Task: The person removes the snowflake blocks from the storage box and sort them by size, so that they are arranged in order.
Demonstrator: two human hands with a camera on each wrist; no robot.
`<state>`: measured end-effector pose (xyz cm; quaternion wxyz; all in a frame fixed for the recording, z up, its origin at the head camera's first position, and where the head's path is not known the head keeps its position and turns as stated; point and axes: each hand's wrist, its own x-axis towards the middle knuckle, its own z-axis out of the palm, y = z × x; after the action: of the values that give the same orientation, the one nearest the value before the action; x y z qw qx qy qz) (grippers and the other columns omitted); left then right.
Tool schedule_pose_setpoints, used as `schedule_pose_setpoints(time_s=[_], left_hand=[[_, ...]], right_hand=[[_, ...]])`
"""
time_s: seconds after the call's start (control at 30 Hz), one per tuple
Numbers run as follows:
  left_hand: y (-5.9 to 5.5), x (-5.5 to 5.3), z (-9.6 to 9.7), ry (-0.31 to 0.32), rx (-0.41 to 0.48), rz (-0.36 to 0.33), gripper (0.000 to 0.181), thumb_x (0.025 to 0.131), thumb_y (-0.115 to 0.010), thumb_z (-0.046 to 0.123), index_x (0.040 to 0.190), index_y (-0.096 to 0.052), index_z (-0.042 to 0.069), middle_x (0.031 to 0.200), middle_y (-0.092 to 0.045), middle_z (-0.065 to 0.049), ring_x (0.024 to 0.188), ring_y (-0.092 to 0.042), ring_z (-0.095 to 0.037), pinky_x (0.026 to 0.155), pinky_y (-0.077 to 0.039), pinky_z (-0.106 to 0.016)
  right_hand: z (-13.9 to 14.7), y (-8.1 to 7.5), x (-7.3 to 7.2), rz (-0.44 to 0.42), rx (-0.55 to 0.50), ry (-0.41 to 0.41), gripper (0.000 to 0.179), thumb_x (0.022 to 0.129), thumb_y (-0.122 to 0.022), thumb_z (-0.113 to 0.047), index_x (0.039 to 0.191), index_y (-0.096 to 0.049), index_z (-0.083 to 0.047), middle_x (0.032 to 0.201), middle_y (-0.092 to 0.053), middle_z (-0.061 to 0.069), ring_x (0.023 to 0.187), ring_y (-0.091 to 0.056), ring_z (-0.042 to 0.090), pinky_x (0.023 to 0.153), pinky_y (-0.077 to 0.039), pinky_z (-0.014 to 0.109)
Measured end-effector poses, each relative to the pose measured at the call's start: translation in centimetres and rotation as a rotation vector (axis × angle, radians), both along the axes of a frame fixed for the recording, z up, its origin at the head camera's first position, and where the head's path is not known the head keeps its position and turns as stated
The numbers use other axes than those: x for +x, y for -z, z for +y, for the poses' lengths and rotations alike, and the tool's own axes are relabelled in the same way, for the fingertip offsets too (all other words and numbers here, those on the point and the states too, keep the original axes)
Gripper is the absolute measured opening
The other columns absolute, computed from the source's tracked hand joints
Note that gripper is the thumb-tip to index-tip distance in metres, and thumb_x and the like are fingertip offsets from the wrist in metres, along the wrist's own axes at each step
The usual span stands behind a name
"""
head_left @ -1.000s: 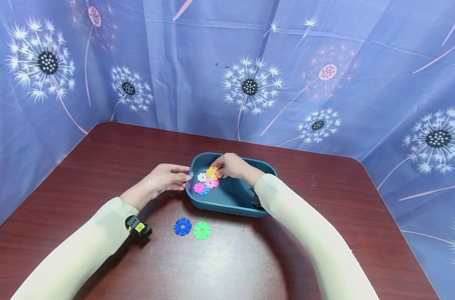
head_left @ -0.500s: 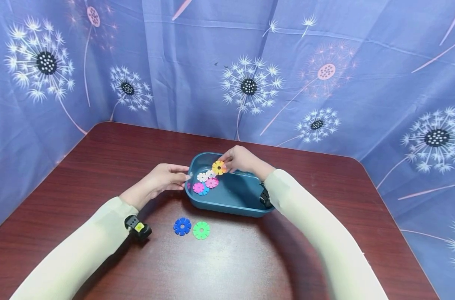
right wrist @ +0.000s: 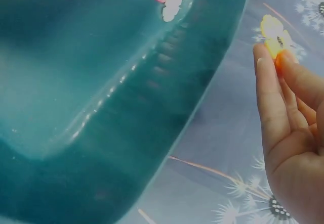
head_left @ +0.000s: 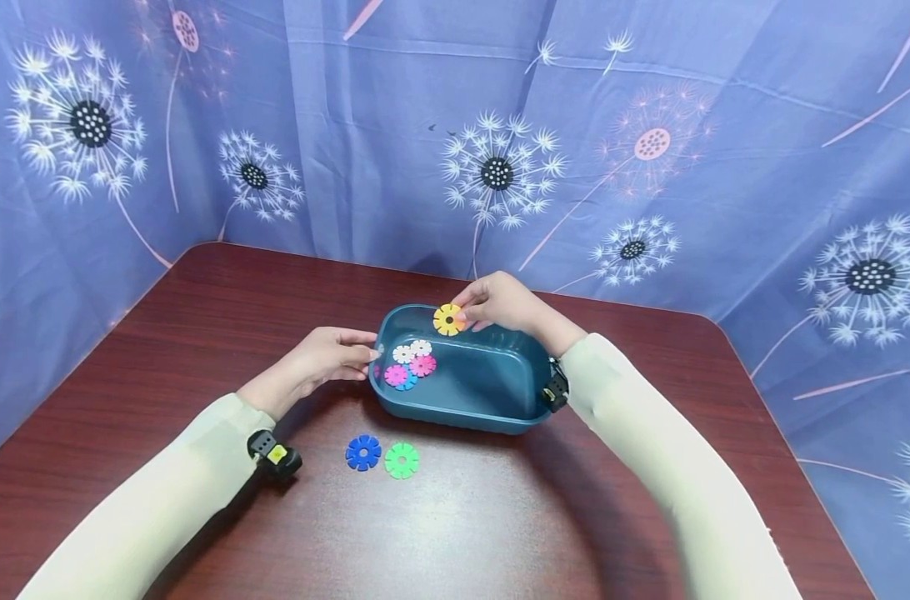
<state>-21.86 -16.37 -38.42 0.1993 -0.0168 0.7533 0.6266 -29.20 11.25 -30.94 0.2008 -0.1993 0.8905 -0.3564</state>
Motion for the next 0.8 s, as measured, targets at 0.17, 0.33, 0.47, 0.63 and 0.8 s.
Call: schedule_pose_setpoints(time_s=[0.17, 0.33, 0.47, 0.63, 0.8], left_hand=[[0.0, 0.0, 0.0, -0.001, -0.001, 0.001, 0.053, 0.098, -0.064, 0.007, 0.147, -0.048, -0.009, 0.089, -0.072, -0.001, 0.071, -0.067, -0.006, 0.074, -0.063, -0.020], [0.1, -0.1, 0.0, 0.000, 0.002, 0.001, 0.054, 0.098, -0.064, 0.007, 0.147, -0.048, -0.009, 0.090, -0.073, -0.002, 0.072, -0.067, -0.006, 0.076, -0.064, -0.021], [0.1, -0.1, 0.0, 0.001, 0.004, 0.000, 0.054, 0.098, -0.064, 0.008, 0.147, -0.048, -0.009, 0.089, -0.072, -0.002, 0.072, -0.067, -0.006, 0.076, -0.064, -0.021], [0.2, -0.2, 0.0, 0.008, -0.005, 0.001, 0.054, 0.099, -0.064, 0.008, 0.147, -0.048, -0.009, 0.090, -0.073, -0.002, 0.072, -0.068, -0.006, 0.076, -0.064, -0.021], [0.2, -0.2, 0.0, 0.013, -0.012, 0.012, 0.054, 0.098, -0.064, 0.009, 0.147, -0.049, -0.008, 0.096, -0.074, -0.007, 0.074, -0.068, -0.007, 0.078, -0.064, -0.022]], right_hand=[[0.8, -0.9, 1.7, 0.000, -0.021, 0.013, 0.028, 0.095, -0.072, -0.011, 0.120, -0.072, 0.002, 0.111, -0.077, 0.020, 0.101, -0.075, 0.037, 0.091, -0.063, 0.044], [1.7, -1.1, 4.2, -0.009, -0.073, 0.009, 0.025, 0.093, -0.075, -0.012, 0.114, -0.074, 0.002, 0.102, -0.079, 0.017, 0.090, -0.078, 0.026, 0.084, -0.065, 0.037], [2.6, -0.4, 6.3, -0.079, -0.191, 0.011, 0.024, 0.091, -0.076, -0.009, 0.111, -0.073, 0.004, 0.096, -0.079, 0.015, 0.085, -0.078, 0.020, 0.084, -0.065, 0.041], [3.5, 1.0, 8.6, -0.164, -0.282, 0.051, 0.023, 0.091, -0.076, -0.008, 0.109, -0.072, 0.006, 0.092, -0.079, 0.007, 0.089, -0.078, 0.025, 0.088, -0.064, 0.047], [4.2, 2.1, 10.4, -0.231, -0.340, 0.127, 0.024, 0.090, -0.077, -0.007, 0.107, -0.071, 0.009, 0.089, -0.078, 0.005, 0.082, -0.077, 0.018, 0.084, -0.065, 0.041]])
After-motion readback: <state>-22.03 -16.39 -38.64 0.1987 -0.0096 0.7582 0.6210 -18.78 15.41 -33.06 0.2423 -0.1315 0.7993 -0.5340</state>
